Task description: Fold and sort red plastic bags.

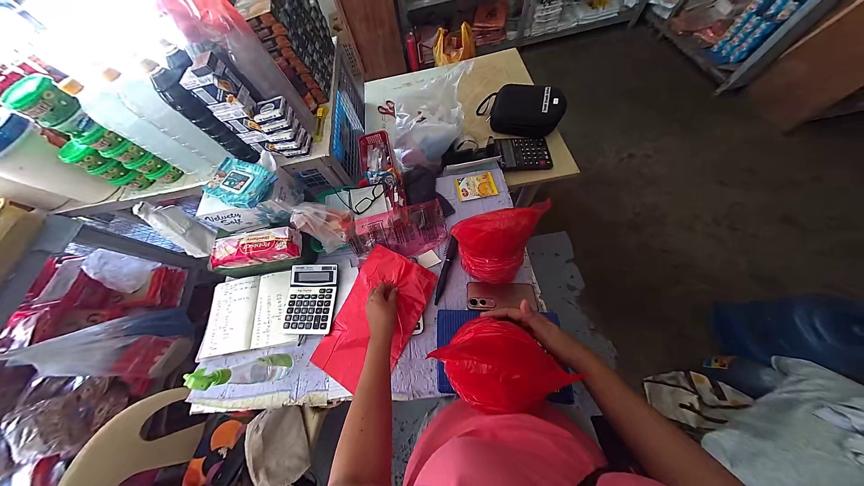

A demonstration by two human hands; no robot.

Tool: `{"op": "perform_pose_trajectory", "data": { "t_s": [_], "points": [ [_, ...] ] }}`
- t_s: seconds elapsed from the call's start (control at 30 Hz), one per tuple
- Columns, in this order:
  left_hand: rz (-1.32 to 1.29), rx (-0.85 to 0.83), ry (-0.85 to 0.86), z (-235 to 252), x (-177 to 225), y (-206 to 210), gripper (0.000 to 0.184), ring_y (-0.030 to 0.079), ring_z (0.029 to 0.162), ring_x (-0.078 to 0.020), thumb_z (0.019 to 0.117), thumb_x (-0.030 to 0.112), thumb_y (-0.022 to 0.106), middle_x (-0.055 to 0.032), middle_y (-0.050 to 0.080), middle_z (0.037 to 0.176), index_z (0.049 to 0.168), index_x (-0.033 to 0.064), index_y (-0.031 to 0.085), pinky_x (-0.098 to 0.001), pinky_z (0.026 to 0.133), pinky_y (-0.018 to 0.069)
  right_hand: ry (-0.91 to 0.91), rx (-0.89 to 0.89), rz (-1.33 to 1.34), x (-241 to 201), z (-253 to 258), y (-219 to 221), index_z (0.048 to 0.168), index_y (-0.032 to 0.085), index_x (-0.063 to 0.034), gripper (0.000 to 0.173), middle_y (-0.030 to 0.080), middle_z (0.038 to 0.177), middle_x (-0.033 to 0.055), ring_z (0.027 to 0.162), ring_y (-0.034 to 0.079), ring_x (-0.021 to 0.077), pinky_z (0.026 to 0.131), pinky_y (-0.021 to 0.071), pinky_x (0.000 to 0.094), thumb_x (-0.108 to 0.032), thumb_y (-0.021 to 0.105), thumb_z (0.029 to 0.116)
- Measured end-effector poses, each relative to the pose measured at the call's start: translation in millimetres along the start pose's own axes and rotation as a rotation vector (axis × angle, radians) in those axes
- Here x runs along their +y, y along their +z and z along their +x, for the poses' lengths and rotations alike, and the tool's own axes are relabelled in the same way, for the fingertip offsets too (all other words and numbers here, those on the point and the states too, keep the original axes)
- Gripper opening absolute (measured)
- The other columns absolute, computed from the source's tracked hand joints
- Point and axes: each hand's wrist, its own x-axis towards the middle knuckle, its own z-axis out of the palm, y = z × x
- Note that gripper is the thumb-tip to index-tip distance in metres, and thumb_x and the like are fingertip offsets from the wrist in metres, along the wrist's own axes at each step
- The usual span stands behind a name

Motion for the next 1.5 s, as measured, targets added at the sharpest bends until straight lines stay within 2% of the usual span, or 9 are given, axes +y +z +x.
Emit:
{"op": "perform_pose_trajectory", "data": {
  "t_s": [0.27, 0.57, 0.67, 0.9, 1.0, 1.1, 1.2, 1.33, 1.5],
  "points": [
    [-0.436, 0.127, 0.259, -17.2, 59.0, -50.8, 0.022, 0.066, 0.076, -0.0109, 0.1030, 0.016, 0.056, -0.0072, 0.070, 0.088, 0.106, -0.0015, 0.069, -0.0290, 0.072, 0.0563, -0.060, 0.254, -0.197, -28.2, 9.6, -17.5, 0.128, 0.066, 0.0025, 0.056, 0.069, 0.129, 0.0130, 0.121, 0.066, 0.0202, 0.109, 0.0511, 0.0396, -0.033, 0.026, 0.1128],
    [-1.635, -0.706, 0.664, -91.8, 192.7, -73.8, 0.020, 0.069, 0.105, -0.0112, 0.0966, 0.026, 0.069, -0.0012, 0.074, 0.112, 0.113, 0.0169, 0.075, -0.0339, 0.095, 0.0564, 0.283, 0.054, 0.230, -96.0, 55.0, 17.4, 0.136, 0.053, -0.0003, 0.067, 0.070, 0.117, 0.0114, 0.107, 0.068, 0.0181, 0.095, 0.0539, 0.0369, -0.051, 0.018, 0.1108],
    [-1.580, -0.962, 0.871, -93.5, 201.7, -59.5, 0.022, 0.065, 0.113, -0.0050, 0.0979, 0.029, 0.064, 0.0055, 0.072, 0.121, 0.115, 0.0197, 0.075, -0.0268, 0.097, 0.0521, 0.020, 0.059, 0.655, -119.8, 42.7, 32.0, 0.112, 0.056, -0.0201, 0.031, 0.071, 0.095, -0.0089, 0.093, 0.068, 0.0019, 0.083, 0.0575, 0.0242, -0.037, 0.031, 0.1078],
    [-1.375, -1.020, 0.979, -55.8, 162.7, -65.1, 0.033, 0.063, 0.113, -0.0068, 0.1013, 0.039, 0.051, 0.0069, 0.071, 0.115, 0.089, 0.0179, 0.074, -0.0263, 0.098, 0.0484, -0.277, 0.252, 0.687, -131.3, 51.3, -12.9, 0.132, 0.059, -0.0115, 0.057, 0.071, 0.118, 0.0085, 0.104, 0.070, 0.0182, 0.089, 0.0588, 0.0357, -0.057, 0.037, 0.1064],
    [-1.268, -0.936, 0.864, -42.8, 144.1, -67.5, 0.058, 0.065, 0.114, -0.0146, 0.1024, 0.060, 0.042, -0.0005, 0.072, 0.116, 0.100, 0.0134, 0.076, -0.0330, 0.101, 0.0508, -0.350, 0.419, 0.431, -148.0, 43.3, -11.5, 0.113, 0.067, -0.0034, 0.016, 0.073, 0.101, 0.0078, 0.093, 0.071, 0.0143, 0.088, 0.0592, 0.0340, -0.008, 0.063, 0.0983],
    [-0.976, -0.486, 0.715, -24.3, 153.9, -79.5, 0.075, 0.065, 0.118, -0.0233, 0.1018, 0.069, 0.032, -0.0104, 0.066, 0.130, 0.130, 0.0053, 0.061, -0.0427, 0.102, 0.0539, -0.431, 0.443, 0.179, -153.4, 43.8, -9.9, 0.103, 0.066, -0.0001, 0.010, 0.072, 0.092, 0.0059, 0.089, 0.070, 0.0117, 0.088, 0.0592, 0.0320, -0.002, 0.069, 0.0939],
    [-0.783, -0.306, 0.789, -1.6, 183.9, -100.8, 0.099, 0.052, 0.136, -0.0265, 0.0864, 0.079, 0.055, -0.0109, 0.048, 0.153, 0.152, 0.0071, 0.038, -0.0465, 0.108, 0.0493, -0.441, 0.413, -0.004, -147.0, 45.4, -13.9, 0.106, 0.066, 0.0005, 0.012, 0.071, 0.096, 0.0063, 0.091, 0.069, 0.0112, 0.088, 0.0586, 0.0309, -0.008, 0.065, 0.0982],
    [-0.701, -0.521, 0.857, 6.5, 239.0, -115.3, 0.124, 0.052, 0.137, -0.0203, 0.0683, 0.063, 0.086, -0.0035, 0.046, 0.157, 0.163, 0.0190, 0.020, -0.0405, 0.107, 0.0519, -0.454, 0.385, -0.120, -137.0, 47.0, -11.1, 0.108, 0.065, 0.0008, 0.013, 0.071, 0.098, 0.0046, 0.092, 0.068, 0.0078, 0.087, 0.0576, 0.0279, -0.009, 0.060, 0.1004],
    [-0.900, -0.770, 0.747, 21.9, 247.7, -96.6, 0.077, 0.070, 0.097, -0.0110, 0.0761, 0.036, 0.089, -0.0014, 0.072, 0.112, 0.142, 0.0167, 0.055, -0.0300, 0.086, 0.0605, -0.437, 0.496, -0.069, -127.7, 35.1, -11.9, 0.114, 0.066, 0.0038, 0.021, 0.074, 0.105, 0.0018, 0.099, 0.069, 0.0040, 0.093, 0.0579, 0.0259, 0.003, 0.057, 0.0953]
  ]
}}
